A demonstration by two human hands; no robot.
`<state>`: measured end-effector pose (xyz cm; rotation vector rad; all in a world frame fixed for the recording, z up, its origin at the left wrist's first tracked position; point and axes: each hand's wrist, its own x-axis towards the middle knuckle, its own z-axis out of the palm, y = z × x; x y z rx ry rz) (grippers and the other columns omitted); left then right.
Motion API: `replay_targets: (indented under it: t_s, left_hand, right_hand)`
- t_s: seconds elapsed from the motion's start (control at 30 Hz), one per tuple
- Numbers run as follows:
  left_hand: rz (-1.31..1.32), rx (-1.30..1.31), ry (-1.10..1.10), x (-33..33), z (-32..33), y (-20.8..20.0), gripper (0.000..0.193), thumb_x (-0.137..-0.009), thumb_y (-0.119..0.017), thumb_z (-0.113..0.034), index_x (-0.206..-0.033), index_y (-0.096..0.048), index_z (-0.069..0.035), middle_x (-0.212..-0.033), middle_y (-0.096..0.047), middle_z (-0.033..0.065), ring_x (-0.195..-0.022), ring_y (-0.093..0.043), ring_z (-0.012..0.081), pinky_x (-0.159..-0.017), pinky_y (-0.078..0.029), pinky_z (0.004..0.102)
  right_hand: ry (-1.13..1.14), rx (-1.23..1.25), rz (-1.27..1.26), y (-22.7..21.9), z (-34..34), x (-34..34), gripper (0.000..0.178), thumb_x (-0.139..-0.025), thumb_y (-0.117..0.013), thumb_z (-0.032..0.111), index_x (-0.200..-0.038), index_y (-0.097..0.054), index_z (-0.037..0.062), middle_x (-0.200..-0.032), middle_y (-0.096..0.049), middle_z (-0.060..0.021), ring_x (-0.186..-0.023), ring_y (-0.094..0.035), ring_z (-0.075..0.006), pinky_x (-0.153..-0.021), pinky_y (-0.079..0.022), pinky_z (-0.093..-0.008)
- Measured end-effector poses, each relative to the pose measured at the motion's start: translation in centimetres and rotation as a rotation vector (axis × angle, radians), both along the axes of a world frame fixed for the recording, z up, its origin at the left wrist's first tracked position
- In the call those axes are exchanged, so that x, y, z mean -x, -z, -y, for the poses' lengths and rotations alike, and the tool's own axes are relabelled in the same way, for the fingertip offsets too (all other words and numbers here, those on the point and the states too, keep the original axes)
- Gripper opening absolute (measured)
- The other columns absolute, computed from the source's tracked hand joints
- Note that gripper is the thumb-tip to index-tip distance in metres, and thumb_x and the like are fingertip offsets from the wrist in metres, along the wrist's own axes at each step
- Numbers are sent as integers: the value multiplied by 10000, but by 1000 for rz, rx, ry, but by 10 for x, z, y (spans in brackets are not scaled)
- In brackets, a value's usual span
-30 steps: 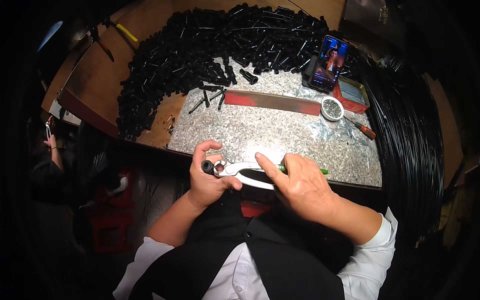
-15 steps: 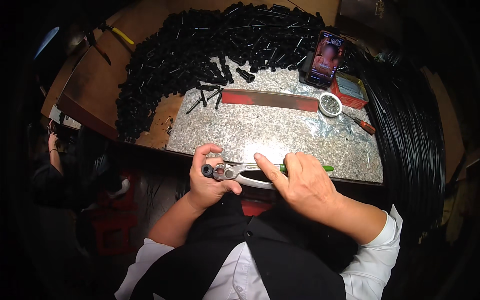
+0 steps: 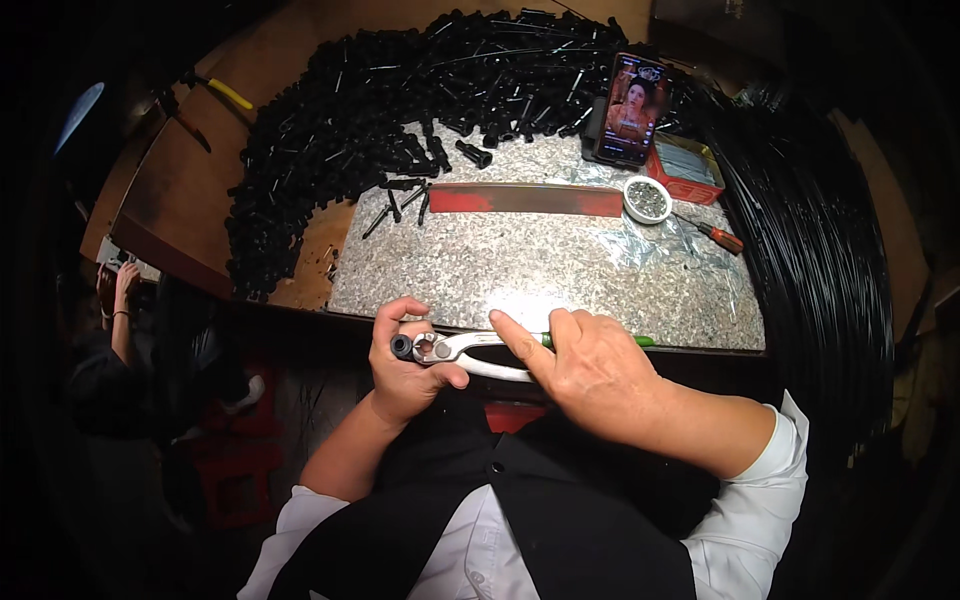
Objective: Assembling bundles of wires into connectors and securing them using tools.
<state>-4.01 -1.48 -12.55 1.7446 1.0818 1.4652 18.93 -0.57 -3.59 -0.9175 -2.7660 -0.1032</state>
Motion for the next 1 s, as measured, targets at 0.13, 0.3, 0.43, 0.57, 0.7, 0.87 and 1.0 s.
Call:
replay_targets:
  t_s: [0.13, 0.3, 0.43, 0.57, 0.7, 0.87, 1.0]
  left_hand:
    - [136, 66, 40, 0, 1, 2, 850, -572, -842, -405, -1139, -357, 3, -611, -469, -49, -574, -443, 28, -531, -326, 163]
    - [188, 104, 88, 0, 1, -4, 798, -593, -858, -331, -1128, -366, 0, -666, -565, -6, -619, -505, 42, -550, -384, 170]
    - [153, 101, 78, 4, -2, 2, 790, -578, -862, -350, -1115, -388, -15, -632, -496, -45, -589, -439, 23, -528, -338, 155]
    - [159, 190, 51, 4, -1, 0, 865, -543, -834, -483, -1118, -390, -13, -613, -469, -53, -564, -420, 10, -504, -287, 156]
    - [205, 226, 59, 4, -1, -13, 888, -513, -845, -484, -1124, -392, -26, -607, -470, -62, -552, -406, -1, -497, -272, 149]
    - [223, 279, 116, 11, -2, -10, 943, -462, -862, -476, -1146, -390, -31, -596, -470, -68, -530, -403, -3, -499, -267, 142]
    - [224, 278, 202, 7, 0, -16, 901, -500, -890, -412, -1146, -395, -25, -602, -500, -54, -539, -425, 2, -509, -287, 141]
  right_hand:
    - [25, 256, -12, -5, -1, 2, 689, -690, -623, 34, -1353, -446, 92, -708, -451, -104, -591, -524, -242, -518, -446, -352]
    - [17, 86, 2, 3, -4, 0, 745, -669, -652, 43, -1373, -417, 104, -726, -487, -131, -603, -560, -274, -526, -462, -371]
    - [43, 245, -22, -1, -2, 0, 746, -678, -655, 42, -1379, -408, 108, -720, -481, -124, -593, -553, -267, -519, -462, -363]
    - [35, 224, -39, 9, -2, 0, 737, -686, -656, 43, -1378, -408, 110, -733, -471, -119, -598, -517, -257, -533, -442, -361]
    - [12, 89, -120, 9, -3, 2, 708, -705, -656, 48, -1369, -424, 124, -747, -439, -107, -621, -462, -240, -562, -402, -359]
    - [-4, 111, -140, 1, 2, -4, 652, -732, -648, 57, -1351, -462, 146, -730, -417, -91, -608, -444, -219, -537, -383, -341]
    - [8, 172, -73, -4, 9, -6, 643, -743, -648, 74, -1354, -466, 156, -705, -414, -82, -572, -450, -208, -478, -385, -333]
